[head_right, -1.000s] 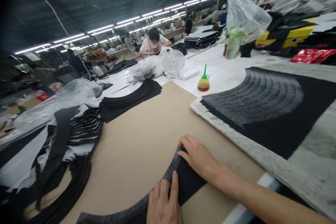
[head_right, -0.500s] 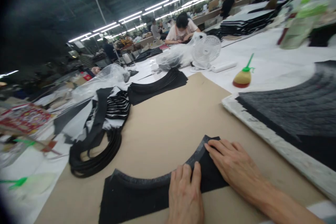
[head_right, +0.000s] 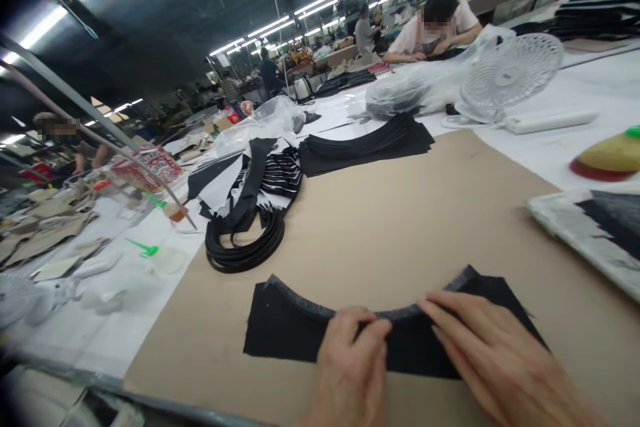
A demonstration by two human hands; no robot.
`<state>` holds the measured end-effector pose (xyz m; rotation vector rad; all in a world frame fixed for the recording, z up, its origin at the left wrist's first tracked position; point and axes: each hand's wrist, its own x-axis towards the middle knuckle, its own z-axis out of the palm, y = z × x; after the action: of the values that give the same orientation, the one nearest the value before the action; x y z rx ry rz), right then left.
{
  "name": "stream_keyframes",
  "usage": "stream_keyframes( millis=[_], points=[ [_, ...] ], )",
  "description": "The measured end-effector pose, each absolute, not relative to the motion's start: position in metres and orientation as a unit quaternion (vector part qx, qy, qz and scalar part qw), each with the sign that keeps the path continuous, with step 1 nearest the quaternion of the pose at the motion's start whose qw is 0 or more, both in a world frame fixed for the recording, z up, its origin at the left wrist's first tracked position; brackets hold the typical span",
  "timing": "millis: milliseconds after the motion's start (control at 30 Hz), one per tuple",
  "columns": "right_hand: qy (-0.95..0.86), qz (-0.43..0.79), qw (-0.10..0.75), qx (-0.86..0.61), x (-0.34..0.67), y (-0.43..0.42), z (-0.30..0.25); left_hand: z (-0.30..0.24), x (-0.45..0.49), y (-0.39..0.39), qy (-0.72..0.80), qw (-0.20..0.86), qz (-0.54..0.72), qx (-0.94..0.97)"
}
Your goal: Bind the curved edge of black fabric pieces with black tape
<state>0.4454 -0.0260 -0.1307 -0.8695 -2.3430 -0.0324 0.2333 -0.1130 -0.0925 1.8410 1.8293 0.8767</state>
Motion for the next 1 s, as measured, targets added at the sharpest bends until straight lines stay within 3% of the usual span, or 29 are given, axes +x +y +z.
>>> stream_keyframes(
  millis=[100, 267, 567, 1000],
  points=[
    [-0.924, 0.025, 0.293, -0.245, 0.398, -0.045, -0.114, -0.083, 0.178, -0.116, 0.695, 0.154, 0.321, 0.625],
    [-0.938, 0.071, 0.255, -0.225, 0.347, -0.059, -0.115, -0.078, 0.120, -0.110, 0.730, 0.147, 0.204, 0.635],
    [-0.939, 0.011, 0.251, -0.234, 0.343, -0.061, -0.137, -0.090, 0.111, -0.097, 0.749, 0.158, 0.153, 0.625],
    [-0.936, 0.044, 0.254, -0.239, 0.343, -0.057, -0.138, -0.087, 0.114, -0.089, 0.762, 0.142, 0.145, 0.615]
  ],
)
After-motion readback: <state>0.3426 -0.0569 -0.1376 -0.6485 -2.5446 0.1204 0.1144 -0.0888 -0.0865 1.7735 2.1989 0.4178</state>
